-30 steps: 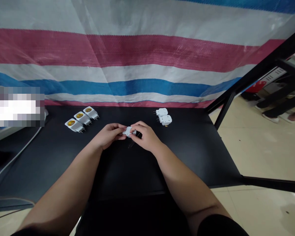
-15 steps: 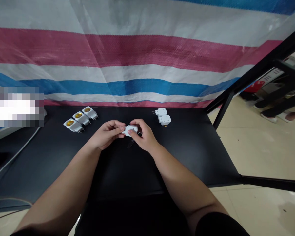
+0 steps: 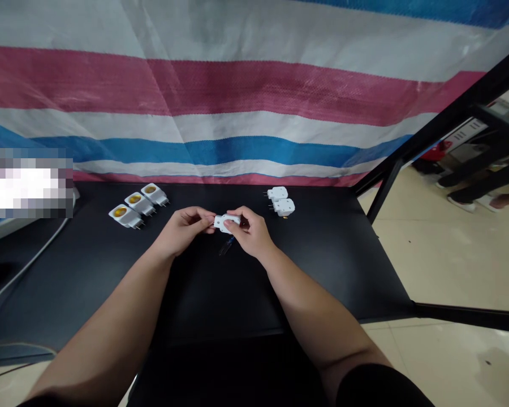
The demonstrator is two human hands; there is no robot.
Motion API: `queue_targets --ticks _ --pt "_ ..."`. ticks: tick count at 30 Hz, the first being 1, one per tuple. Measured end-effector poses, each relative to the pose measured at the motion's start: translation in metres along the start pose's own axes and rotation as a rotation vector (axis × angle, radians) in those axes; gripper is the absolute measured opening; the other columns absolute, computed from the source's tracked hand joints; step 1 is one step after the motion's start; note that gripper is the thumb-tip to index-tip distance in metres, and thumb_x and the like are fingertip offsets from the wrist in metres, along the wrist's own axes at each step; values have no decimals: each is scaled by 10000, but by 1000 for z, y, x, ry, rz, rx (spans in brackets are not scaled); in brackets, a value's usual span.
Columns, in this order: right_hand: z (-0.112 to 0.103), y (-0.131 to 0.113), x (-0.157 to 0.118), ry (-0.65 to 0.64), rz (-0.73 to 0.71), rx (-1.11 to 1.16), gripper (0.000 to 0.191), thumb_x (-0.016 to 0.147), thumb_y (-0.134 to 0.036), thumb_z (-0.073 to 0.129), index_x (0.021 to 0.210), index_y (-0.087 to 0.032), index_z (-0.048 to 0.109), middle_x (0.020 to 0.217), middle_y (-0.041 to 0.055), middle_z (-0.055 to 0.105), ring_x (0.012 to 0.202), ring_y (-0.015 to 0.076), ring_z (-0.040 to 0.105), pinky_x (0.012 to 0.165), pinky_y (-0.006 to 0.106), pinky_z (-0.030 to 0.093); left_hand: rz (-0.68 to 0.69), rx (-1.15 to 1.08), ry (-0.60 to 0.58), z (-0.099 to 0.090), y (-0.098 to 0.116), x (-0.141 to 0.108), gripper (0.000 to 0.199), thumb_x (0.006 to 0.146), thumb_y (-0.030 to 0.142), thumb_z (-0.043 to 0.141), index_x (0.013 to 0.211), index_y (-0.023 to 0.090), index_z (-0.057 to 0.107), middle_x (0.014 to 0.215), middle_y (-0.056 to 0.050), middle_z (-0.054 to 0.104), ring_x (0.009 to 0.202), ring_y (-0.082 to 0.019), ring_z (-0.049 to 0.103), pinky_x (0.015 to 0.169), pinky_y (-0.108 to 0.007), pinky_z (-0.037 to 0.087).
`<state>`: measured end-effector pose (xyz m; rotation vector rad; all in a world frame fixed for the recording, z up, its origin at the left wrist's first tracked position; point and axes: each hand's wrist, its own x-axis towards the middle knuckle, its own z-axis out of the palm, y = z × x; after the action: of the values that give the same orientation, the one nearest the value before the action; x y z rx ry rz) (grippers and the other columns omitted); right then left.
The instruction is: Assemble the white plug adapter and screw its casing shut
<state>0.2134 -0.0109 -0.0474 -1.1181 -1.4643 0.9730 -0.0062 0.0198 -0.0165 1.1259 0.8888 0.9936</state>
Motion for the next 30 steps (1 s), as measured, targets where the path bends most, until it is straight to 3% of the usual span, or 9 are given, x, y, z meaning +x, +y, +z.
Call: queue_targets --ticks 10,22,28,30 --pt "2 1 1 22 18 19 395 925 -601 819 1117 -257 784 928 41 773 723 187 674 665 344 573 13 33 5 -1 -4 1 403 736 464 1028 892 135 856 897 -95 835 746 -157 774 741 -256 659" --pt "2 1 0 10 -1 23 397 932 -613 814 1108 -260 777 950 47 769 736 194 673 688 362 577 3 8 -33 -2 -4 1 374 746 440 1025 879 144 842 857 -64 795 756 -145 756 751 -245 658" --pt "5 -3 -1 24 -29 54 403 932 -621 816 1113 -266 757 1072 66 786 875 227 739 778 387 619 -24 -76 -74 2 -4 0 432 780 408 1012 1085 175 813 884 -35 775 774 -146 749 757 -261 659" --pt "5 -4 -1 15 -40 73 390 939 -604 812 1125 -266 752 1105 70 785 923 233 749 808 391 621 -33 -44 -101 3 -6 0 437 779 422 1013 1069 159 819 877 -45 778 759 -143 742 740 -252 646"
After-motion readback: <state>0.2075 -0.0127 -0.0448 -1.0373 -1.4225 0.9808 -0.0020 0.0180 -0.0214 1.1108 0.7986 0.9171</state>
